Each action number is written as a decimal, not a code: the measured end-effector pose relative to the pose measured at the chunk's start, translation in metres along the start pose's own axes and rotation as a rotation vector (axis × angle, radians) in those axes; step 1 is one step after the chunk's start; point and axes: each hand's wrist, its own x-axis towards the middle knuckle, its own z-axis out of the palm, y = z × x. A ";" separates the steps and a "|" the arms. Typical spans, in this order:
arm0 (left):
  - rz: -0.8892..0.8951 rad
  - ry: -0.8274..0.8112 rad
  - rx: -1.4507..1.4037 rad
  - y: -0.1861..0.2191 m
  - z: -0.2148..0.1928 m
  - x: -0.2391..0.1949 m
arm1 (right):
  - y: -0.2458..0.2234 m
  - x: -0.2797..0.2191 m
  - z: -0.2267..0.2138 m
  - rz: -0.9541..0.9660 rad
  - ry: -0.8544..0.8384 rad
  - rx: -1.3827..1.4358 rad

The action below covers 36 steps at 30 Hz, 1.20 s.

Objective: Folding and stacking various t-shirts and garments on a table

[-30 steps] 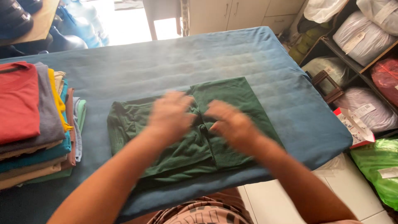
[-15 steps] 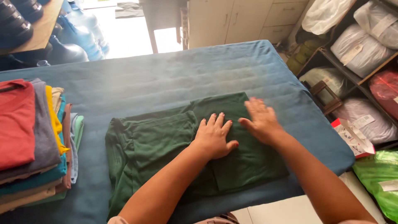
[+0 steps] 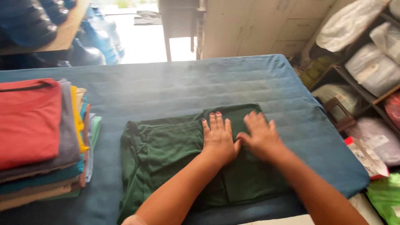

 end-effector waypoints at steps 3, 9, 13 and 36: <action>0.339 0.558 0.115 -0.004 0.037 -0.024 | -0.009 -0.066 0.005 -0.168 -0.108 0.145; 0.422 0.096 0.040 -0.006 0.036 -0.043 | 0.046 -0.109 -0.007 0.204 -0.174 -0.017; 0.477 0.160 0.070 0.009 0.046 -0.083 | 0.038 -0.134 0.010 0.152 -0.018 0.038; 0.327 -0.064 -0.217 -0.129 -0.018 -0.180 | -0.040 -0.117 -0.015 -0.365 -0.134 -0.007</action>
